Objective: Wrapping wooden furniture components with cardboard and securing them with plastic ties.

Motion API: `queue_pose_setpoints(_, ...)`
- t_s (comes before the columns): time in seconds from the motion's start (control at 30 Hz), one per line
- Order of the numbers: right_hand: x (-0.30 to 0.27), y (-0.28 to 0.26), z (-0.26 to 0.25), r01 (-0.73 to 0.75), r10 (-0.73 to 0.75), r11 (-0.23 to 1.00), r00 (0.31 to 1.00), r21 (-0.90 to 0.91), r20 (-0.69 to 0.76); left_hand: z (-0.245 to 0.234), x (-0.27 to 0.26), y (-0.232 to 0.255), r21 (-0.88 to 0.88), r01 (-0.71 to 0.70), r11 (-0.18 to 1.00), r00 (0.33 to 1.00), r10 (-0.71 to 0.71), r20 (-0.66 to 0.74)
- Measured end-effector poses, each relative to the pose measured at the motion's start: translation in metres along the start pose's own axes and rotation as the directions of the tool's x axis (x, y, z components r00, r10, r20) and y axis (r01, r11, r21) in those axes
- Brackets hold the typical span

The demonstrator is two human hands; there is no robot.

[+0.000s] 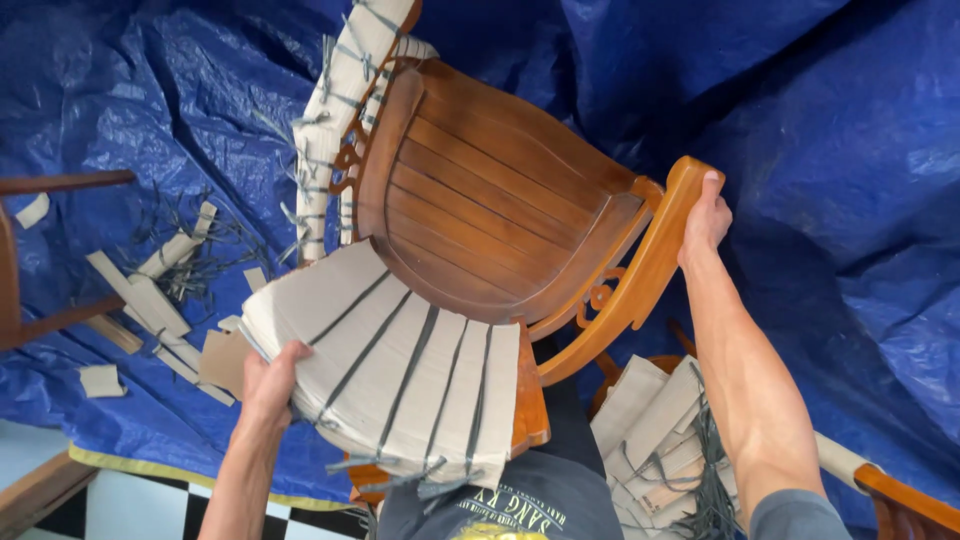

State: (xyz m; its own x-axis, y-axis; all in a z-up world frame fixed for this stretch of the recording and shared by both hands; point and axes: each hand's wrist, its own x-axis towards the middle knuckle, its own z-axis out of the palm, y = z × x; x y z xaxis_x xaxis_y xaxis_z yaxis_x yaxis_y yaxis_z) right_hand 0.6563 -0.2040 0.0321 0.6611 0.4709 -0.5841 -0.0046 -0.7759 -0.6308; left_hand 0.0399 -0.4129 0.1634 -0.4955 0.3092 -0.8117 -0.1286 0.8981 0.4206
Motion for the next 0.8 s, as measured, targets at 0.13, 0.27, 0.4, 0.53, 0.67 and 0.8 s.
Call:
queue_pose_setpoints(0.13, 0.002, 0.001, -0.006, -0.033, 0.012, 0.981, 0.994, 0.193, 0.112, -0.001, -0.018, 0.015, 0.089, -0.027, 0.996, 1.0, 0.027, -0.005)
queue_pose_setpoints(0.27, -0.009, -0.005, -0.011, -0.161, 0.148, 0.977, 0.984, 0.139, 0.102, -0.009, -0.029, 0.027, 0.205, -0.059, 0.977, 0.998, 0.057, 0.014)
queue_pose_setpoints(0.4, -0.04, -0.006, -0.022, -0.196, 0.177, 0.962, 0.978, 0.188, 0.115, -0.031, -0.02, 0.025, 0.265, -0.11, 0.958, 0.994, 0.101, 0.046)
queue_pose_setpoints(0.53, -0.042, 0.013, -0.032, -0.136, 0.103, 0.962, 0.984, 0.238, 0.146, -0.032, -0.023, 0.046, 0.271, -0.102, 0.957, 0.994, 0.089, 0.057)
queue_pose_setpoints(0.67, -0.048, 0.015, -0.035, -0.178, 0.144, 0.952, 0.978, 0.25, 0.15, -0.033, -0.028, 0.039, 0.349, -0.12, 0.93, 0.993, 0.105, 0.061)
queue_pose_setpoints(0.8, -0.044, 0.017, -0.032, -0.153, 0.122, 0.968, 0.979, 0.199, 0.16, -0.026, -0.022, 0.029, 0.318, -0.14, 0.938, 0.99, 0.135, 0.037)
